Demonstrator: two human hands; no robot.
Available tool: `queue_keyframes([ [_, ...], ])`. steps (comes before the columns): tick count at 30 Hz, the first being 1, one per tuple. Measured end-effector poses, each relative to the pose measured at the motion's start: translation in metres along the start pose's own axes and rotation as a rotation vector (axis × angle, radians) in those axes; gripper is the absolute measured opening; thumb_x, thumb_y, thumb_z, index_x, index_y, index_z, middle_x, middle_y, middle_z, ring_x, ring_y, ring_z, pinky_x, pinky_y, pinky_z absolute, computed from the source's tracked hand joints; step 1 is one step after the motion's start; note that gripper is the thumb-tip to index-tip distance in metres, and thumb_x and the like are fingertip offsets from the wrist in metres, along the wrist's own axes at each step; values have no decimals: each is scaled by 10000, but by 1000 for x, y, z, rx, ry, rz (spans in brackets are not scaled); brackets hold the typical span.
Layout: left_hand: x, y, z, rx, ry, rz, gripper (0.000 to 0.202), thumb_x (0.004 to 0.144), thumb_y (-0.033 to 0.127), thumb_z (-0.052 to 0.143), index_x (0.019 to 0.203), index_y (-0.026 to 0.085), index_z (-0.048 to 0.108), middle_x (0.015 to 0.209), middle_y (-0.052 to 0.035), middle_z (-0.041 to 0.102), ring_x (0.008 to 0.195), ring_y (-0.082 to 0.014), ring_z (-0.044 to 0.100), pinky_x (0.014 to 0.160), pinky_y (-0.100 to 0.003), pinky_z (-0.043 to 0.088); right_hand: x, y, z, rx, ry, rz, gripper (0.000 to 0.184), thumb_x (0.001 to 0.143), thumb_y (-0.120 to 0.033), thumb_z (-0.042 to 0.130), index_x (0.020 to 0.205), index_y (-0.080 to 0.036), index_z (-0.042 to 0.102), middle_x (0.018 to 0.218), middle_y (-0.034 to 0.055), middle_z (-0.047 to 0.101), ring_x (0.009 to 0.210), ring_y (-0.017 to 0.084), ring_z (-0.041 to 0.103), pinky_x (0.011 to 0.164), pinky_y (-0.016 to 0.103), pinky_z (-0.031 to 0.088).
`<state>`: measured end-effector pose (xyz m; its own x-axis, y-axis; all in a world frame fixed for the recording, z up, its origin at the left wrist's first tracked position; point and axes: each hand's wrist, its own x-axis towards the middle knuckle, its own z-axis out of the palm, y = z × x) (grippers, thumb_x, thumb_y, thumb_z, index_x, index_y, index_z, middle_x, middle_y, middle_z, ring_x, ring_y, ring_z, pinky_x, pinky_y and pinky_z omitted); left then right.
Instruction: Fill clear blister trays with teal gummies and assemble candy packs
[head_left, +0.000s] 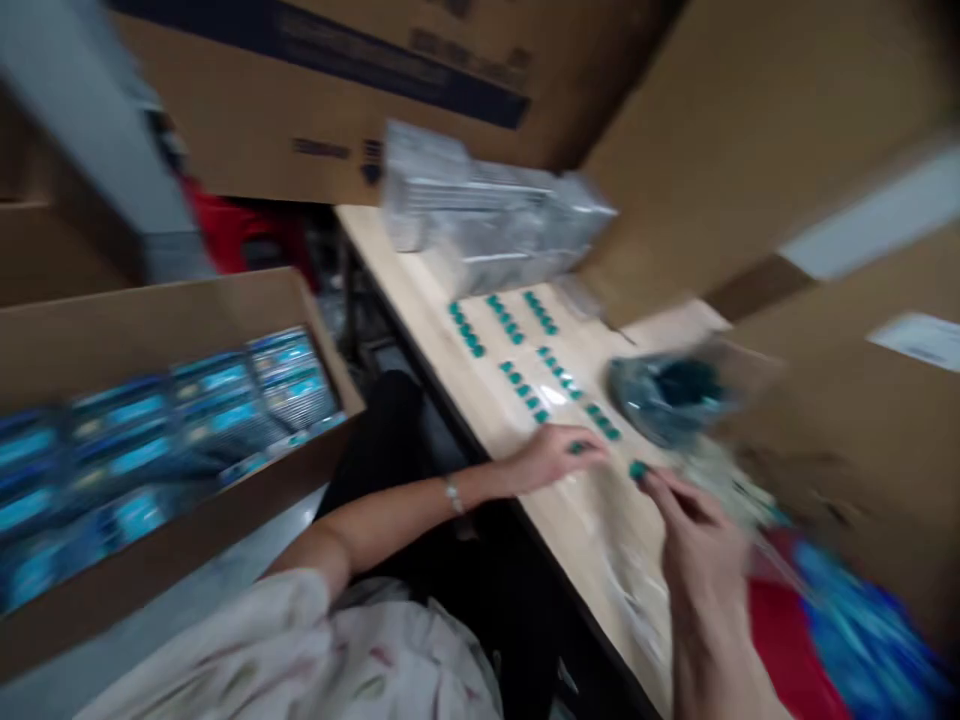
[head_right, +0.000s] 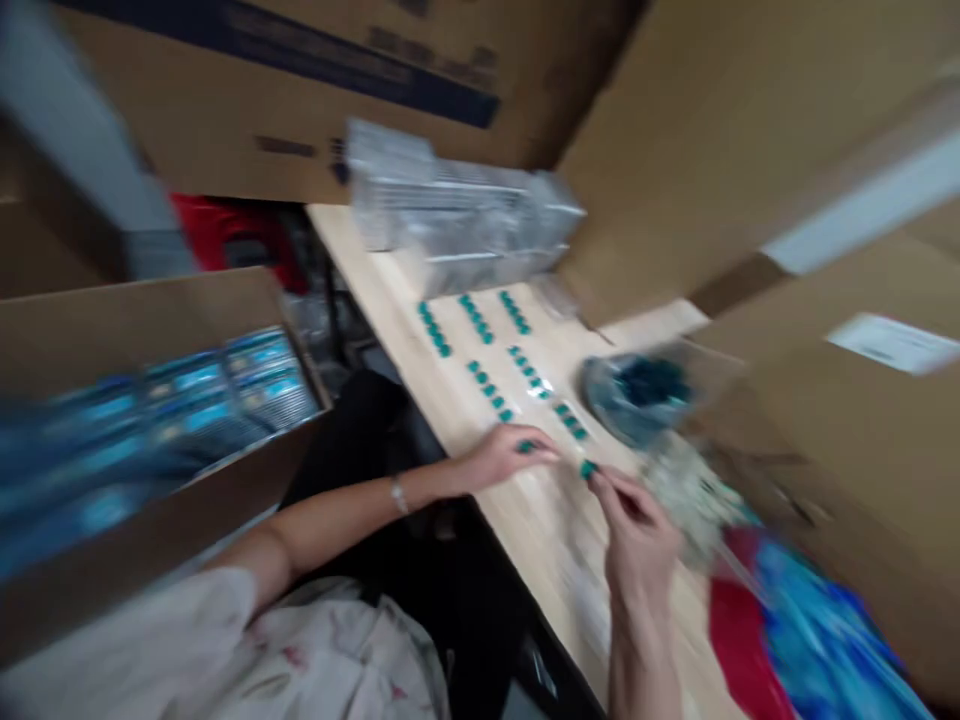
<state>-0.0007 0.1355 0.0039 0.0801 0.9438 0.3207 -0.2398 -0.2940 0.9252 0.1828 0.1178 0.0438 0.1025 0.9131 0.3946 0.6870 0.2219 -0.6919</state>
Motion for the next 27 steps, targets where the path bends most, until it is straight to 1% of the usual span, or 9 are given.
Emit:
queue_keyframes([
  [2, 3, 0, -5, -147, 67, -136, 129, 749, 274, 614, 763, 152, 652, 756, -47, 644, 616, -101, 550, 560, -204, 425, 21, 13, -9, 33, 57, 7, 283, 670, -435, 650, 770, -171, 673, 855, 101, 689, 811, 250, 645, 770, 424, 505],
  [4, 4, 2, -11, -334, 62, -298, 216, 755, 342, 607, 855, 153, 639, 711, -29, 611, 420, -34, 376, 387, -178, 281, 43, 34, -15, -19, 10, -39, 273, 703, -420, 616, 771, -162, 672, 819, 90, 687, 775, 225, 637, 756, 395, 499],
  [5, 3, 5, -13, -421, 57, -336, 235, 745, 348, 622, 866, 147, 632, 720, -26, 595, 403, -15, 321, 364, -167, 224, 52, 46, -16, -59, 8, -67, 268, 721, -408, 597, 792, -160, 672, 811, 90, 685, 752, 215, 631, 740, 378, 497],
  [7, 0, 11, -15, -515, 60, -383, 239, 720, 335, 657, 845, 134, 623, 719, -13, 552, 414, 2, 293, 356, -147, 172, 65, 65, -14, -147, -48, -123, 248, 753, -372, 564, 809, -157, 673, 822, 97, 682, 740, 206, 620, 715, 346, 489],
  [11, -4, 15, -12, -582, 46, -471, 244, 692, 311, 692, 817, 117, 612, 721, -4, 513, 436, 12, 295, 350, -120, 150, 79, 89, 2, -277, -191, -228, 207, 808, -272, 506, 812, -154, 676, 832, 82, 679, 786, 193, 608, 744, 303, 456],
  [16, -1, 4, -14, -650, 43, -555, 240, 691, 280, 704, 821, 107, 601, 723, 5, 503, 440, 22, 304, 339, -96, 166, 91, 98, 19, -299, -239, -250, 170, 798, -176, 513, 800, -137, 678, 826, 91, 684, 766, 165, 601, 719, 254, 436],
  [21, 1, 0, -14, -757, 78, -623, 222, 719, 248, 685, 859, 92, 613, 720, 1, 511, 450, 19, 350, 334, -87, 217, 92, 102, 28, -337, -290, -261, 169, 786, -170, 522, 757, -146, 687, 822, 88, 689, 782, 168, 595, 740, 260, 424],
  [24, 4, 0, -9, -832, 143, -667, 217, 742, 244, 664, 882, 85, 617, 731, -19, 547, 486, -2, 428, 378, -99, 334, 91, 103, 31, -356, -290, -254, 185, 783, -159, 510, 727, -144, 687, 789, 91, 683, 789, 186, 586, 764, 297, 419],
  [27, 9, 0, -4, -907, 213, -715, 202, 769, 248, 634, 878, 79, 612, 787, -61, 604, 574, -48, 535, 522, -159, 479, 88, 95, 29, -344, -274, -290, 143, 763, -181, 547, 786, -154, 685, 848, 90, 679, 851, 213, 579, 818, 356, 417],
])
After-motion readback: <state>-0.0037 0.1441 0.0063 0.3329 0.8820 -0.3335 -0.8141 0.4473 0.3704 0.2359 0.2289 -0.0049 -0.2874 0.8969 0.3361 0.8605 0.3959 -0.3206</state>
